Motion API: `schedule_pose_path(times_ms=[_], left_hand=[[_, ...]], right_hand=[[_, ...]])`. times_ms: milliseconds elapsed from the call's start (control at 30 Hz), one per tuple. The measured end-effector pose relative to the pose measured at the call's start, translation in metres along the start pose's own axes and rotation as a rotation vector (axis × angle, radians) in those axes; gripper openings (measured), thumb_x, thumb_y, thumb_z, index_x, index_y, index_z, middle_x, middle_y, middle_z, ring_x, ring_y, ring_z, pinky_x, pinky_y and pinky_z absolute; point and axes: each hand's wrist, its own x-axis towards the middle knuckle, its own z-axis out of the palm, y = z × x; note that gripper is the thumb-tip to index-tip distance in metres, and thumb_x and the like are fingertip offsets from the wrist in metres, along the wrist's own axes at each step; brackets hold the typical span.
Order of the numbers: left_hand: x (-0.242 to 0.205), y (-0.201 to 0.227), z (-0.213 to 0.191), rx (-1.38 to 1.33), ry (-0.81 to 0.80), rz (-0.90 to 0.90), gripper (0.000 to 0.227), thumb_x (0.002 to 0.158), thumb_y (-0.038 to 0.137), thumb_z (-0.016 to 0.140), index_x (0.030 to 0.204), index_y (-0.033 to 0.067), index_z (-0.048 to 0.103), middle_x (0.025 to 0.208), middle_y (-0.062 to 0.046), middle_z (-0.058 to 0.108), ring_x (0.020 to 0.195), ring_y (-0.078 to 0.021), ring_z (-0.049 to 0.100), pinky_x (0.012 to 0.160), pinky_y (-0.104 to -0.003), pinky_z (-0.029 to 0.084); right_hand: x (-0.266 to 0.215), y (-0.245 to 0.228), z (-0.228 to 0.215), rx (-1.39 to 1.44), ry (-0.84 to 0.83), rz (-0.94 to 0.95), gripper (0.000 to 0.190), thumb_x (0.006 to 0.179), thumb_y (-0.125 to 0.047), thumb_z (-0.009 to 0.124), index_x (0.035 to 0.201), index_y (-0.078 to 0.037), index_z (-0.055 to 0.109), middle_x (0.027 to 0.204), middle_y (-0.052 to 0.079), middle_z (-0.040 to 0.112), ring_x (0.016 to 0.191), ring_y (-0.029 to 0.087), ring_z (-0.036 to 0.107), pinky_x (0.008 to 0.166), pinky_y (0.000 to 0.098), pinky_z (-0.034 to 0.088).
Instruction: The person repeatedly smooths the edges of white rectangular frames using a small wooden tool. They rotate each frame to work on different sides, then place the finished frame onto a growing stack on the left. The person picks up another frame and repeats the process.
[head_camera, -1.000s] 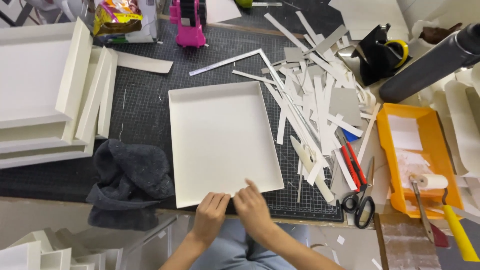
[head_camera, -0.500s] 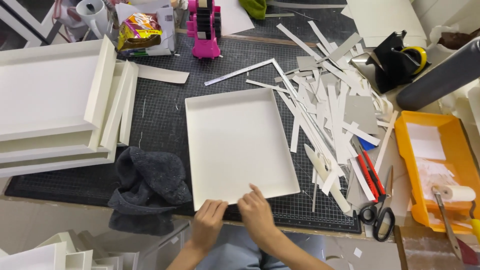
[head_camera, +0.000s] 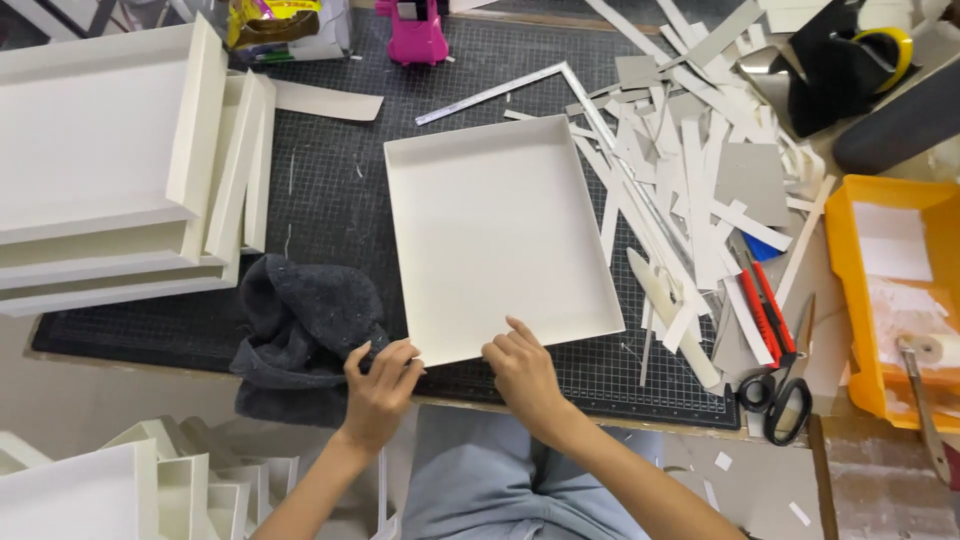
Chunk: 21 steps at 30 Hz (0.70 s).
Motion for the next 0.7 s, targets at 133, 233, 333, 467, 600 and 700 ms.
schedule_pose_path(times_ms=[133,233,333,467,600,700], left_hand=[[-0.009,-0.009,0.012,-0.050,0.036,0.096,0.010,0.094,0.004,0.071,0.087,0.0113,0.068,0.103,0.002,0.066,0.102,-0.0147,0.069,0.105,-0.042,0.027],[-0.031,-0.017,0.039,-0.154,0.017,0.076,0.003,0.088,0.013,0.070,0.086,0.0149,0.069,0.101,0.003,0.070,0.103,-0.0136,0.065,0.105,-0.052,0.031],[-0.017,-0.025,0.043,-0.236,-0.022,0.162,0.003,0.087,0.015,0.071,0.085,0.0148,0.069,0.098,0.004,0.069,0.101,-0.0127,0.065,0.106,-0.050,0.032],[0.001,-0.025,0.055,-0.282,-0.061,0.239,0.003,0.087,0.018,0.069,0.085,0.0168,0.068,0.098,0.006,0.068,0.103,-0.0109,0.064,0.107,-0.049,0.032],[0.001,-0.028,0.062,-0.365,-0.131,0.225,0.011,0.090,0.028,0.065,0.083,0.0201,0.064,0.095,0.008,0.066,0.104,-0.0098,0.062,0.106,-0.049,0.031],[-0.002,-0.013,0.061,-0.428,-0.154,0.264,0.019,0.092,0.037,0.062,0.081,0.0217,0.062,0.097,0.008,0.066,0.105,-0.0096,0.061,0.104,-0.049,0.029]], right_hand=[[-0.013,0.013,-0.012,0.136,-0.013,0.009,0.043,0.069,0.032,0.048,0.091,0.000,0.066,0.083,0.011,0.067,0.077,0.022,0.063,0.115,0.0534,0.039],[-0.050,0.062,-0.034,-0.081,0.043,0.068,0.014,0.083,0.005,0.065,0.085,-0.007,0.072,0.079,0.010,0.069,0.083,0.025,0.070,0.110,0.0511,0.042],[-0.067,0.097,-0.069,-0.310,-0.015,0.105,0.018,0.085,0.002,0.063,0.090,-0.012,0.073,0.084,0.005,0.072,0.089,0.020,0.069,0.118,0.0475,0.033],[-0.070,0.125,-0.084,-0.456,-0.036,0.098,0.014,0.083,0.001,0.069,0.090,-0.009,0.071,0.082,0.004,0.072,0.088,0.018,0.071,0.118,0.0482,0.036],[-0.065,0.139,-0.091,-0.128,-0.018,0.310,0.016,0.086,0.000,0.067,0.096,-0.011,0.072,0.089,0.005,0.072,0.093,0.023,0.071,0.111,0.0479,0.044],[-0.063,0.132,-0.107,0.017,0.082,0.549,0.018,0.094,-0.001,0.063,0.109,-0.009,0.070,0.102,0.009,0.067,0.100,0.031,0.068,0.100,0.0479,0.051]])
